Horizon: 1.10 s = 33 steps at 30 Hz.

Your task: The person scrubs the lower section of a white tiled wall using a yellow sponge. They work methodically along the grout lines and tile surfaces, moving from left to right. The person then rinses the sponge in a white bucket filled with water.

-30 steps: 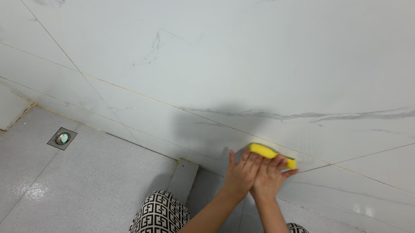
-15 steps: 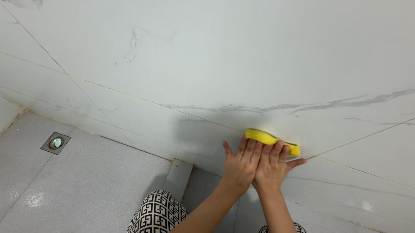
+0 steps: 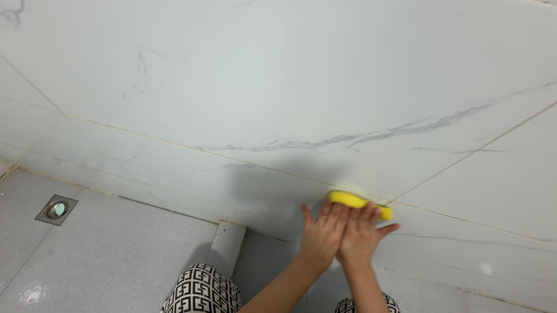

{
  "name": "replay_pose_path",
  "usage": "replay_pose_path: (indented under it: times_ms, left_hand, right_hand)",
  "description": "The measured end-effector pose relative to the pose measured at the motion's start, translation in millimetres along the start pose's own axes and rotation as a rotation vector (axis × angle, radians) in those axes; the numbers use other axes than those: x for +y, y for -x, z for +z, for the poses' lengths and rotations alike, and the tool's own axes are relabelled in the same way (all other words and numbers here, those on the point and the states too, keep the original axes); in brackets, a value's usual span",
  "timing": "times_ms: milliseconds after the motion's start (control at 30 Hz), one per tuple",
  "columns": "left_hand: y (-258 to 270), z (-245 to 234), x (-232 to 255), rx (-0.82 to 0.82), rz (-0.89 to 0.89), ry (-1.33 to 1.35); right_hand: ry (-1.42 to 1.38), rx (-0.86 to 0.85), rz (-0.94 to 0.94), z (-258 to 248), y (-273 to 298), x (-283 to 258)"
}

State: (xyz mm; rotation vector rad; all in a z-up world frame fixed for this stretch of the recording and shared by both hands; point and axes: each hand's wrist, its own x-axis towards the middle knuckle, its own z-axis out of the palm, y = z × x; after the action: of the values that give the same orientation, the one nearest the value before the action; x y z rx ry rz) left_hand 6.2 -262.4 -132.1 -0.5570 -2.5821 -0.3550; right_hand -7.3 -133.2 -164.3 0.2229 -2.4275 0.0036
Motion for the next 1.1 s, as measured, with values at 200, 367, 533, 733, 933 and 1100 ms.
replay_pose_path:
  times_ms: [200,367,533,733,933,1100]
  left_hand:
    - [-58.3,-21.2,33.9,0.231,0.115,-0.120]
    - [-16.3,9.8,29.2,0.087,0.088,-0.053]
    - [3.0,20.7,33.2,0.026,0.038,0.012]
    - [-44.1,-20.5,35.2,0.232,0.064,-0.033]
    - [-29.1,-34.9,-20.5,0.309,0.053,-0.047]
    - [2.3,-45.9,-92.2,0.272,-0.058,-0.102]
  right_hand:
    - [0.031,0.248,0.074,-56.4,-64.2,35.0]
    - [-0.077,0.140,0.056,-12.2,-11.4,25.9]
    - [-0.090,-0.023,0.081,2.6,25.7,26.1]
    - [-0.086,0.151,0.113,-35.0,-36.1,28.8]
    - [-0.156,0.171,0.010,-31.7,-52.5,-28.3]
    - [-0.159,0.103,-0.095,-0.7,-55.1,-99.3]
